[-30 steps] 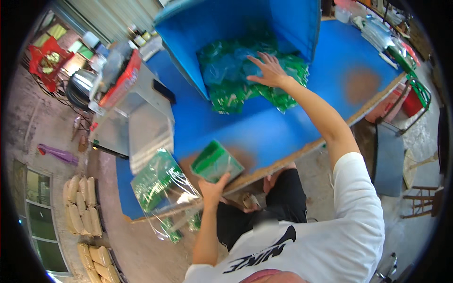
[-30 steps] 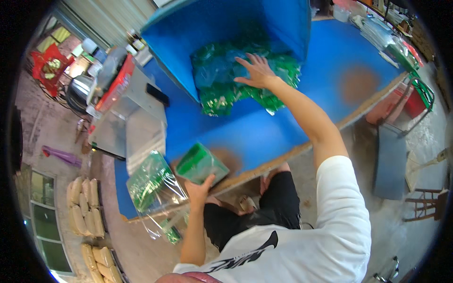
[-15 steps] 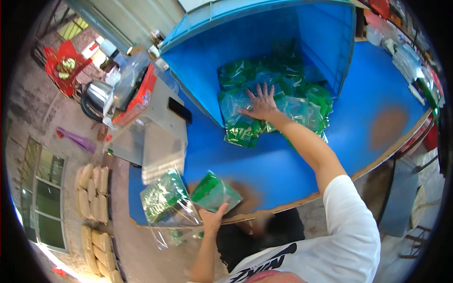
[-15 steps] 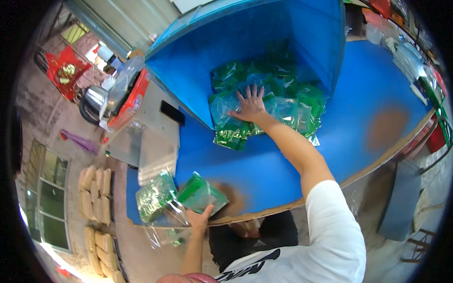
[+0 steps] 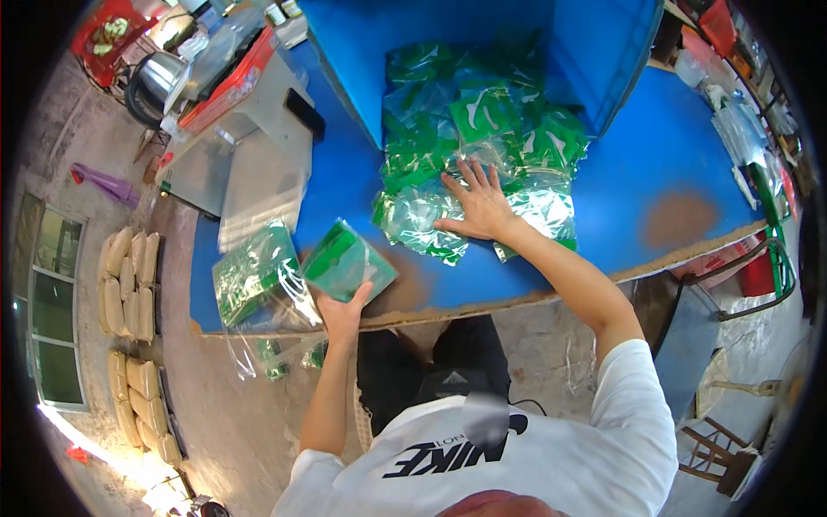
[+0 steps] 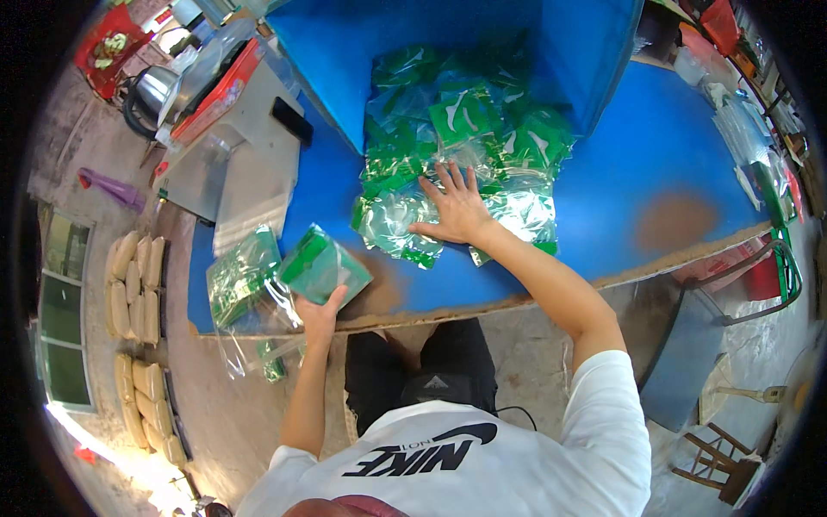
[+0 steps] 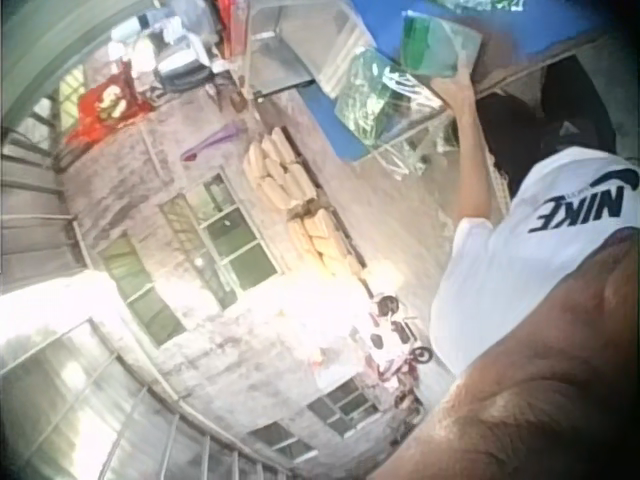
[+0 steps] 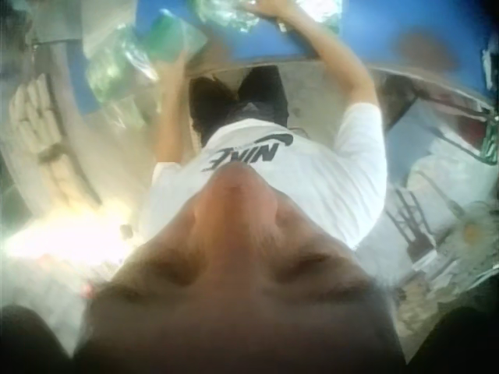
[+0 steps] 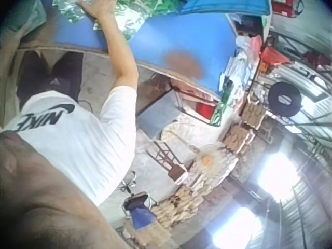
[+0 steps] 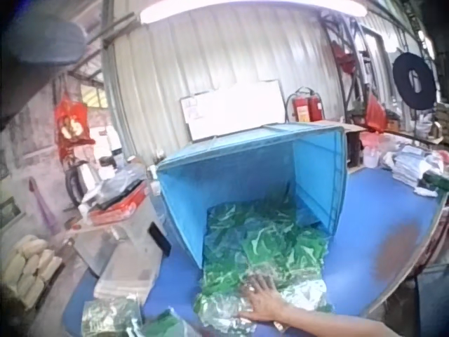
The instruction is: Counting small green packets and putting them into a larger plastic bag.
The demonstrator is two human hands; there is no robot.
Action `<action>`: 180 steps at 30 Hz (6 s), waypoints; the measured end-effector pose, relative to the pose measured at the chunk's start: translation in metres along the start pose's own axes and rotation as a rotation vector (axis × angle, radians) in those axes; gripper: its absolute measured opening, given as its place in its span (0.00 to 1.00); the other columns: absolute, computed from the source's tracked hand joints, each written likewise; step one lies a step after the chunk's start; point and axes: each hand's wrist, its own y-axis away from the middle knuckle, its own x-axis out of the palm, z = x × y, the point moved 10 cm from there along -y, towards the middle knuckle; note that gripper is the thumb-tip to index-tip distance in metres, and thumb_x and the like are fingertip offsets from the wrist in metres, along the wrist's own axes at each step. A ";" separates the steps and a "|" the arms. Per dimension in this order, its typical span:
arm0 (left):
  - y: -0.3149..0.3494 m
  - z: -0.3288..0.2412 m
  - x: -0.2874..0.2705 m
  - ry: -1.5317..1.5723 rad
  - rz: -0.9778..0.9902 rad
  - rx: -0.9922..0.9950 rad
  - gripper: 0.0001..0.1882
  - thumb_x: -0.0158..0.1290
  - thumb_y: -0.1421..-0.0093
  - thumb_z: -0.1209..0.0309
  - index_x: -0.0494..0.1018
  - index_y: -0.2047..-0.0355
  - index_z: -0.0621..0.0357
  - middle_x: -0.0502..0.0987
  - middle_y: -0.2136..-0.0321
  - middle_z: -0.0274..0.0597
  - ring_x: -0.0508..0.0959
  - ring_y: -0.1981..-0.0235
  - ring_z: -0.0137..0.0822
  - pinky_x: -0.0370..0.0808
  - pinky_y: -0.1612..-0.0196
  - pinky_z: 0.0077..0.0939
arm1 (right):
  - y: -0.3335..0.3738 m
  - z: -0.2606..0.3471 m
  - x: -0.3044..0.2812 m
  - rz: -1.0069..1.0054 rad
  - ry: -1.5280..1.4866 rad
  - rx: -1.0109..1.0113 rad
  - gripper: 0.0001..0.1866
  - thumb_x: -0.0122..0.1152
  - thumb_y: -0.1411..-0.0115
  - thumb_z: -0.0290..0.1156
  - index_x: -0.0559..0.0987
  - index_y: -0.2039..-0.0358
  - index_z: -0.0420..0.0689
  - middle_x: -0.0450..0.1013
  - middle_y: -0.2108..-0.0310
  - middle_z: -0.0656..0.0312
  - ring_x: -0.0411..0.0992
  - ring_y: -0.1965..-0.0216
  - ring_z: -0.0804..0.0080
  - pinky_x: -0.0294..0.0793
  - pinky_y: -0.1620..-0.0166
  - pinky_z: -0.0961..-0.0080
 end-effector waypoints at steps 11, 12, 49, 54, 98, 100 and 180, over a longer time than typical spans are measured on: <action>0.076 0.049 -0.003 0.872 0.066 -0.471 0.30 0.63 0.44 0.76 0.67 0.42 0.60 0.75 0.48 0.45 0.75 0.46 0.42 0.71 0.42 0.44 | 0.072 0.119 -0.018 -0.023 -0.068 -0.124 0.28 0.52 0.33 0.45 0.71 0.42 0.36 0.63 0.37 0.46 0.53 0.32 0.43 0.52 0.32 0.43; 0.108 0.056 0.007 1.152 0.114 -0.723 0.31 0.62 0.43 0.75 0.64 0.40 0.59 0.73 0.45 0.48 0.73 0.42 0.46 0.70 0.40 0.51 | 0.077 0.129 -0.023 -0.006 -0.072 -0.119 0.28 0.52 0.33 0.45 0.71 0.42 0.36 0.63 0.37 0.46 0.53 0.32 0.43 0.52 0.32 0.43; 0.151 0.100 0.017 1.279 0.213 -0.751 0.33 0.56 0.40 0.75 0.58 0.36 0.63 0.68 0.40 0.53 0.68 0.38 0.54 0.61 0.32 0.63 | 0.049 0.183 -0.005 0.192 -0.370 -0.257 0.14 0.56 0.41 0.25 0.78 0.55 0.39 0.72 0.45 0.49 0.71 0.47 0.47 0.73 0.47 0.59; 0.161 0.102 0.015 1.309 0.228 -0.807 0.31 0.50 0.38 0.75 0.56 0.35 0.62 0.66 0.38 0.54 0.65 0.36 0.56 0.59 0.32 0.66 | 0.001 0.092 -0.004 0.072 0.013 -0.170 0.45 0.60 0.44 0.63 0.69 0.40 0.36 0.62 0.36 0.41 0.59 0.35 0.41 0.57 0.35 0.47; 0.153 0.067 -0.059 1.181 0.386 -0.478 0.46 0.65 0.52 0.63 0.59 0.34 0.61 0.69 0.39 0.49 0.69 0.38 0.50 0.64 0.34 0.52 | 0.060 0.237 0.013 0.236 -0.046 -0.381 0.46 0.70 0.52 0.60 0.68 0.45 0.36 0.66 0.45 0.43 0.66 0.44 0.48 0.68 0.44 0.57; 0.160 0.059 -0.048 1.299 0.440 -0.558 0.44 0.63 0.48 0.58 0.59 0.34 0.58 0.66 0.36 0.51 0.64 0.34 0.52 0.57 0.32 0.63 | 0.094 0.242 -0.001 -0.003 -0.218 -0.466 0.30 0.73 0.47 0.44 0.72 0.51 0.40 0.72 0.53 0.48 0.72 0.50 0.54 0.72 0.48 0.61; 0.155 0.091 0.027 1.479 0.308 -0.770 0.43 0.63 0.47 0.67 0.55 0.33 0.57 0.65 0.36 0.51 0.63 0.34 0.56 0.51 0.31 0.71 | 0.085 0.169 -0.026 -0.068 -0.514 0.192 0.27 0.54 0.34 0.48 0.74 0.49 0.35 0.71 0.55 0.40 0.70 0.52 0.41 0.69 0.49 0.54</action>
